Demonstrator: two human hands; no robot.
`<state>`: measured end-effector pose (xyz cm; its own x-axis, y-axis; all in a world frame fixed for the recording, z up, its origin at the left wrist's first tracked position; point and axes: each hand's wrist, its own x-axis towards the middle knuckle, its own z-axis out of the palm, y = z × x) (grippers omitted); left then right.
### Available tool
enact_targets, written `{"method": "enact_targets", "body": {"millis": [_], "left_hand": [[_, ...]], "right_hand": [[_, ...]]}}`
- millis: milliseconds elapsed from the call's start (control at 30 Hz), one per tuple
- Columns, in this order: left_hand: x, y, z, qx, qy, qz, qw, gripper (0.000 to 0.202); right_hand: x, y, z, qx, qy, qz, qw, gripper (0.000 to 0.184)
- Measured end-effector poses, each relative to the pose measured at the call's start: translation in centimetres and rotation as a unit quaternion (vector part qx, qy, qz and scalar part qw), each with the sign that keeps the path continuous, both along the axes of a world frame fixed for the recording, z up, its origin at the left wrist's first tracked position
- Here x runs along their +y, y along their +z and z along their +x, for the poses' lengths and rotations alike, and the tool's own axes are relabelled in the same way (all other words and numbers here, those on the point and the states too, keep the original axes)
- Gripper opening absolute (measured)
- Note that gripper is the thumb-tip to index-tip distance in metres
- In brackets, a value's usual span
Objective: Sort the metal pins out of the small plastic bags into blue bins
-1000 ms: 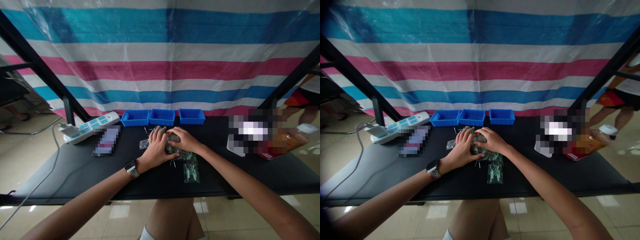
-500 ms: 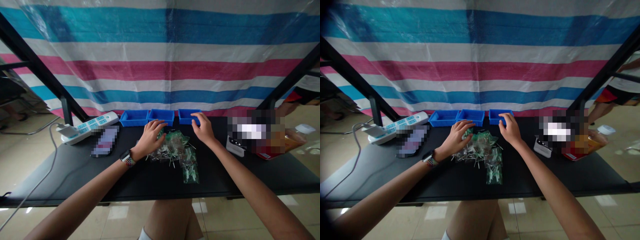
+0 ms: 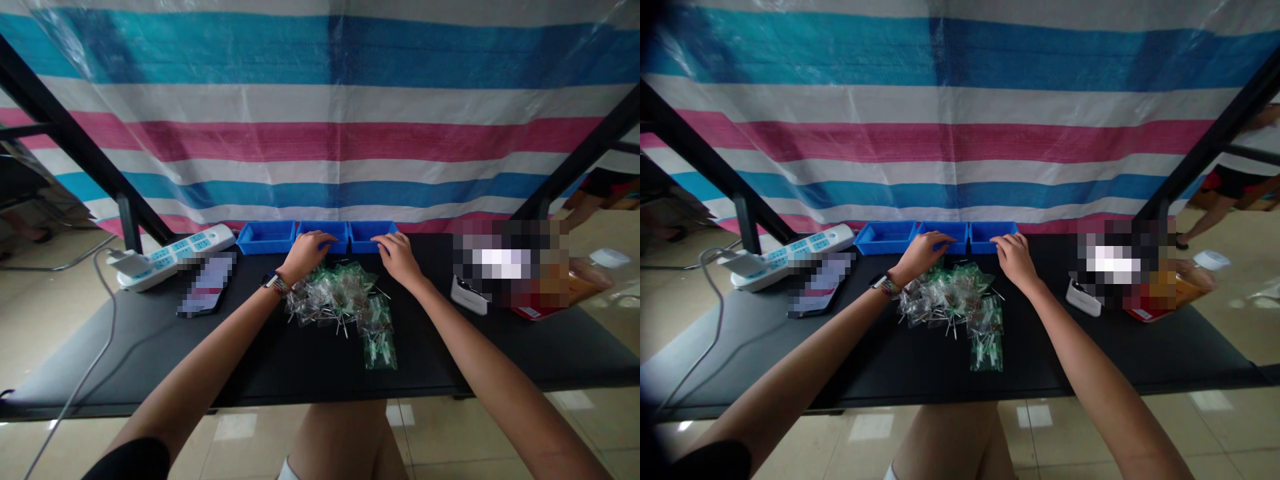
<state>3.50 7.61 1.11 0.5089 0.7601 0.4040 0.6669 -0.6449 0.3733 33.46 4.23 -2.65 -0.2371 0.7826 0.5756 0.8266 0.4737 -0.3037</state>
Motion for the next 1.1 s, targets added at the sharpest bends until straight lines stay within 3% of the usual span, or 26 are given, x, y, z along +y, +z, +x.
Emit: {"method": "enact_targets", "body": {"millis": [167,300,367,433,533,633,800,1100], "left_hand": [[0.1,-0.1,0.7,-0.004,0.004,-0.004,1.000,0.035],[-0.5,1.0,0.0,-0.029,0.015,0.026,0.999,0.038],[-0.8,1.8,-1.5,-0.031,0.055,0.064,0.996,0.039],[-0.9,2.4,-3.7,-0.009,0.141,0.091,0.986,0.037],[-0.7,2.1,-7.2,0.043,0.246,0.063,0.966,0.046],[-0.4,1.1,-9.1,0.071,0.219,0.014,0.973,0.051],[-0.2,0.2,-9.0,0.077,0.155,0.012,0.985,0.051],[0.0,-0.1,-8.9,0.038,0.161,0.029,0.986,0.047]], "right_hand": [[0.2,0.0,-0.7,-0.004,-0.005,0.000,1.000,0.039],[0.3,0.0,-0.8,0.005,-0.010,0.017,1.000,0.038],[0.2,0.0,-0.7,0.016,-0.025,0.044,0.999,0.038],[0.1,-0.1,-0.5,0.030,-0.044,0.063,0.997,0.041],[-0.1,-0.6,-0.1,0.056,-0.067,0.060,0.994,0.041],[0.1,-1.4,0.0,0.077,-0.071,0.042,0.994,0.038],[0.4,-2.2,0.2,0.083,-0.062,0.030,0.994,0.028],[0.6,-2.1,0.6,0.091,-0.058,0.032,0.994,0.024]]}}
